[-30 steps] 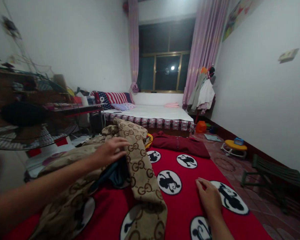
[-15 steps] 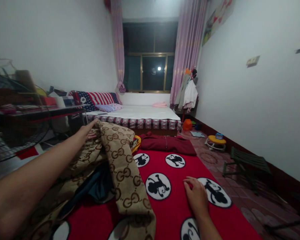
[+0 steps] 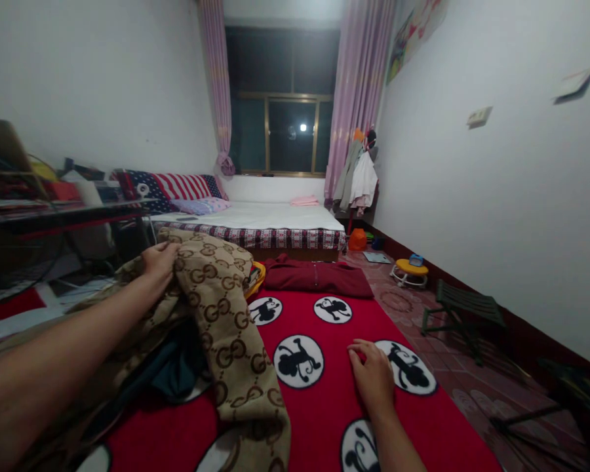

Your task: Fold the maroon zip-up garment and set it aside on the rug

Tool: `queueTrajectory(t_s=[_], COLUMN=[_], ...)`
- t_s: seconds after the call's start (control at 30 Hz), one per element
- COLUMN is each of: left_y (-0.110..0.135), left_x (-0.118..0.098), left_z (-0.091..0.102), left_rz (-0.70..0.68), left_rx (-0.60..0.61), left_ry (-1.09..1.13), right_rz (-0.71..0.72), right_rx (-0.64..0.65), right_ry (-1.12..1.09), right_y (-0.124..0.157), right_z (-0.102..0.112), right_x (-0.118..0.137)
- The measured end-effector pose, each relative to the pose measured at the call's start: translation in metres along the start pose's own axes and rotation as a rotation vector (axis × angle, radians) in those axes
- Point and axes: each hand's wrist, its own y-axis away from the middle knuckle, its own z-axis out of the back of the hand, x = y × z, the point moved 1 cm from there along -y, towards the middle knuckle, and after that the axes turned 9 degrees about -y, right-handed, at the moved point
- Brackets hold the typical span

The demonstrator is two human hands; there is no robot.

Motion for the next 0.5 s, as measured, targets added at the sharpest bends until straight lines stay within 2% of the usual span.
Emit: queueTrajectory(t_s=[0.07, 0.13, 0.2, 0.23, 0.3, 0.33, 0.4, 0.43, 0.5], left_y=[0.01, 0.032, 0.071, 0.097, 0.156, 0.187, 0.248, 0.276, 0.319], left_x=[-0.028, -0.063, -0.092, -0.103, -0.113, -0.112, -0.102, -0.095, -0.077], left_z=[0.007, 0.011, 0.013, 0.012, 0.011, 0.01, 0.01, 0.012, 0.015], left_rz=[-0.114, -0.263, -0.383, -0.473, -0.614, -0.661, -0.77, -0.887, -0.978], left_rx=[-0.031, -0.026, 0.031, 0.111, 0.368, 0.569, 0.947, 1.083, 1.197], left_ry=[0.055, 0.104, 0.12, 0.132, 0.133, 0.093, -0.013, -0.053, -0.056], right_rz=[-0.001, 0.002, -0.009, -0.033, -0.116, -0.156, -0.191, -0.18, -0.109], right_rx=[0.0, 0.004, 0.011, 0.015, 0.023, 0.025, 0.017, 0.011, -0.004], right_ry=[0.001, -0.008, -0.035, -0.06, -0.144, -0.204, -0.313, -0.347, -0.352], right_y=[-0.001, -0.002, -0.002, -0.002, -0.001, -0.001, 0.001, 0.0, -0.003], right_z=[0.0, 0.0, 0.001, 0.002, 0.004, 0.006, 0.01, 0.013, 0.019], right_x=[-0.002, -0.003, -0.002, 0.0, 0.003, 0.005, 0.009, 0.011, 0.018])
